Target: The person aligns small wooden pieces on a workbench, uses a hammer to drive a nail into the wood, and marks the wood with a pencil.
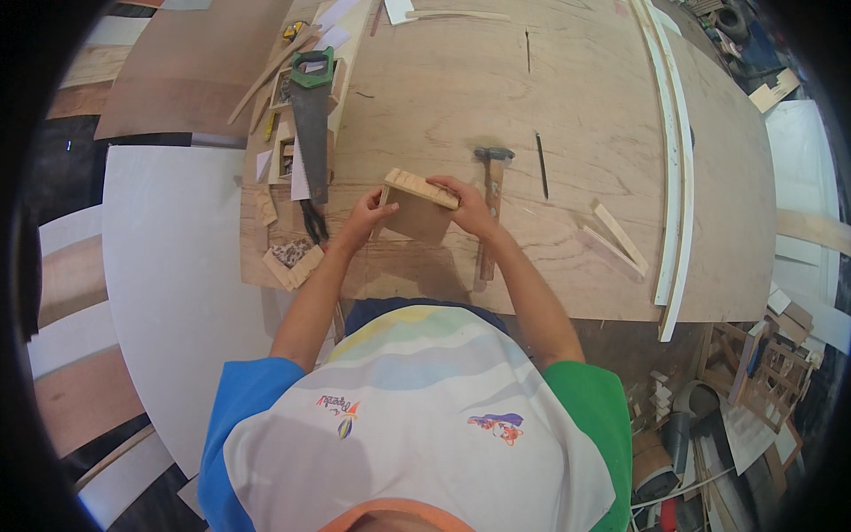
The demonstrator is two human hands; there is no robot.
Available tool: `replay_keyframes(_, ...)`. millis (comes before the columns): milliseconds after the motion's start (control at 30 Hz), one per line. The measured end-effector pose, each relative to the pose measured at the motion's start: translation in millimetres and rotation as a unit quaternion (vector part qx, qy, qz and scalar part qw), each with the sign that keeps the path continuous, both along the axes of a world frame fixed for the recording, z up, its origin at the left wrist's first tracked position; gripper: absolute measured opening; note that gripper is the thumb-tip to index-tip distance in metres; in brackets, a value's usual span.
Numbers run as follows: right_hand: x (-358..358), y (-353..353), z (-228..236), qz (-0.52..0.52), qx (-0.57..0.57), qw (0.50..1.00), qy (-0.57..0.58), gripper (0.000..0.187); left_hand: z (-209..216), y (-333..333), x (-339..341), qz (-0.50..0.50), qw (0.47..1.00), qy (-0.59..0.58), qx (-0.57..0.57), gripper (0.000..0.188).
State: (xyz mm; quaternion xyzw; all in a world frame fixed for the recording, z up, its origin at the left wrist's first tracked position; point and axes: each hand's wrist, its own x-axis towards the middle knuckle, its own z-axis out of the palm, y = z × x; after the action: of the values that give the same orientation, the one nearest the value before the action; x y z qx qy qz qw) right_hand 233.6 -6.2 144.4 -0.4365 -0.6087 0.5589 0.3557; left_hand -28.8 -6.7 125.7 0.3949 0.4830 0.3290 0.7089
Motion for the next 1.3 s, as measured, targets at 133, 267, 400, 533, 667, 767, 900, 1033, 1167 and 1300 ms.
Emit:
replay_keyframes(133,17,7,20,0.109,0.047,0.988,-0.099,0.067,-4,-1,-3,-0.017,0.981,0.131,0.140,0.064)
replay_keyframes(267,15,9,23,0.114,0.061,0.988,-0.087,0.073,15,-1,10,-0.077,0.924,0.255,0.273,0.060)
replay_keyframes(400,6,5,31,0.089,0.106,0.986,-0.090,0.072,32,-5,22,-0.053,0.860,0.341,0.375,0.059)
replay_keyframes(533,-2,-7,28,0.034,0.177,0.979,-0.097,0.068,44,-8,21,-0.052,0.801,0.402,0.440,0.059)
replay_keyframes(667,-8,-14,28,0.005,0.192,0.978,-0.084,0.066,58,-8,22,-0.070,0.760,0.410,0.500,0.064)
replay_keyframes(767,-11,-16,28,-0.012,0.195,0.978,-0.074,0.065,72,-8,23,-0.084,0.748,0.422,0.506,0.064)
replay_keyframes(900,-11,-13,22,-0.031,0.196,0.980,-0.027,0.064,91,-4,29,-0.086,0.745,0.418,0.513,0.064)
replay_keyframes(1033,-14,-13,22,-0.036,0.183,0.981,-0.047,0.066,87,-2,29,-0.091,0.736,0.423,0.521,0.063)
replay_keyframes(1167,-16,-21,10,-0.038,0.155,0.986,-0.053,0.068,79,-2,29,-0.109,0.738,0.418,0.518,0.060)
replay_keyframes(1300,-17,-16,9,-0.015,0.137,0.981,-0.135,0.073,58,0,30,-0.102,0.804,0.395,0.433,0.060)
